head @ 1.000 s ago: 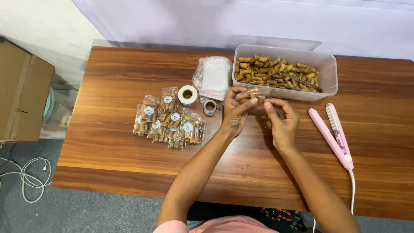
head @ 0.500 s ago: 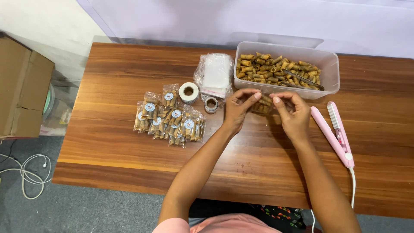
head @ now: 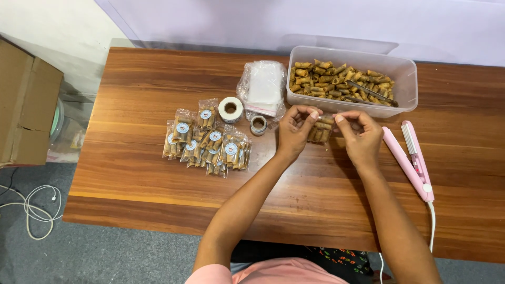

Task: Packaging small cylindrical items into plastic bags and sealing them with a heat sealer

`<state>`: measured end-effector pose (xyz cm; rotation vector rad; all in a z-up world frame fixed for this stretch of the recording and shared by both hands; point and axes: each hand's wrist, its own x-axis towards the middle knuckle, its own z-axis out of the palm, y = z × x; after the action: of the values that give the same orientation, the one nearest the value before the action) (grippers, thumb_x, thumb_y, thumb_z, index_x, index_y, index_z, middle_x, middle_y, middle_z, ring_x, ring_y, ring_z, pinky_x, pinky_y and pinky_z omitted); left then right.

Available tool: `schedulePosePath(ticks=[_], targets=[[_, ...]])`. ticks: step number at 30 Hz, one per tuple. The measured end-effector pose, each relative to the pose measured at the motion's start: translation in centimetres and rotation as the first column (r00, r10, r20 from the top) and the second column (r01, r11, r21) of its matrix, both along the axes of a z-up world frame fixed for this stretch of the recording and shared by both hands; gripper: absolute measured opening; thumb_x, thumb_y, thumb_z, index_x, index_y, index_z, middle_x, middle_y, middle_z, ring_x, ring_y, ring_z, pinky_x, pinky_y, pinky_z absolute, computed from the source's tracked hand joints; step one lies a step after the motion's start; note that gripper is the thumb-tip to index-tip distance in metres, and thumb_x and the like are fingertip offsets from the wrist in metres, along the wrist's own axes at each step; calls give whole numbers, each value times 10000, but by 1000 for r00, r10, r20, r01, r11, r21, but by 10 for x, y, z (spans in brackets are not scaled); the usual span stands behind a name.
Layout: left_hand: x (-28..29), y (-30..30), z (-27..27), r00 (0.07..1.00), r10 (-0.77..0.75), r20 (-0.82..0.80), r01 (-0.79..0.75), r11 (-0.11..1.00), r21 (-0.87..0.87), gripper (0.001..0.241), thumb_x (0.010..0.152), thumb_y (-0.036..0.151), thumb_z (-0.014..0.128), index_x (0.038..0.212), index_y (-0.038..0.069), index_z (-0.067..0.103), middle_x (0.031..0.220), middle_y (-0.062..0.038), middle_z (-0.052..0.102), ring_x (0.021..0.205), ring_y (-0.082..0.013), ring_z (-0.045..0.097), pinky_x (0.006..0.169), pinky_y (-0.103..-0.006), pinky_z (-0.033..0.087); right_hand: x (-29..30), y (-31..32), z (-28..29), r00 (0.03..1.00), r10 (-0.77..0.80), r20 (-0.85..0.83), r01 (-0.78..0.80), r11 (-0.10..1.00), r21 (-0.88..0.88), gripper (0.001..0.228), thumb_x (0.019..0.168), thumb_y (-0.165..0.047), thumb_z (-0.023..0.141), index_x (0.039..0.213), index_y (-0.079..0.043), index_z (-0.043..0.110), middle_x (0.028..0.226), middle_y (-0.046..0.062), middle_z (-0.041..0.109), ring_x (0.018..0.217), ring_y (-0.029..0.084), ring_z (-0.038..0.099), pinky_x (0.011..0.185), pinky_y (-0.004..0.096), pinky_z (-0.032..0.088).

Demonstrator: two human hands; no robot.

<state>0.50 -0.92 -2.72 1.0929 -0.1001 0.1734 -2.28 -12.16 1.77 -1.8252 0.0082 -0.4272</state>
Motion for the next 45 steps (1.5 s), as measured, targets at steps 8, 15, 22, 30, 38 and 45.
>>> schedulePosePath(ticks=[8,15,22,30,38,45], targets=[[0,1,-1,1000,3,26,-4,997,71,65,770,103,597,798,74,546,777,-38,607,739,-58,564,619,-146,457,4,-5,1,992,100,-73,-90,988,128,174,745,-33,639,896,-6,557,833,115,582,728,127,571,631,229,495],[-1,2,0,1000,-11,10,10,995,94,58,763,100,602,785,71,556,767,-46,605,720,-60,557,606,-152,459,6,-11,-7,994,82,-71,-75,992,102,77,764,-12,631,829,-1,591,725,111,584,629,123,572,572,231,497],[-1,6,6,998,-53,-30,56,995,86,108,790,126,561,836,29,547,782,-109,591,745,-109,540,638,-220,462,6,-12,-7,994,95,-49,-93,995,46,74,755,-2,635,819,-12,597,704,92,584,628,117,570,584,221,485],[1,0,-6,999,-7,-51,17,982,186,96,732,149,647,808,92,630,691,-54,603,672,-47,545,569,-171,471,4,-10,-5,999,44,-16,-45,995,-90,83,738,-29,664,804,-49,620,710,75,589,662,95,545,588,224,473],[1,-4,-13,994,106,-11,-98,951,293,76,720,161,650,785,123,651,730,-59,625,742,-132,588,669,-265,460,3,-6,-11,998,-2,61,12,987,-162,91,729,-23,673,794,-66,626,692,70,593,654,126,566,581,245,457],[-2,3,8,996,36,-77,-25,988,150,112,775,185,596,853,106,603,715,-50,613,677,-70,539,635,-217,458,6,-9,-16,996,38,76,-27,990,-135,74,747,-25,653,792,-74,620,690,52,592,668,106,551,632,239,447]])
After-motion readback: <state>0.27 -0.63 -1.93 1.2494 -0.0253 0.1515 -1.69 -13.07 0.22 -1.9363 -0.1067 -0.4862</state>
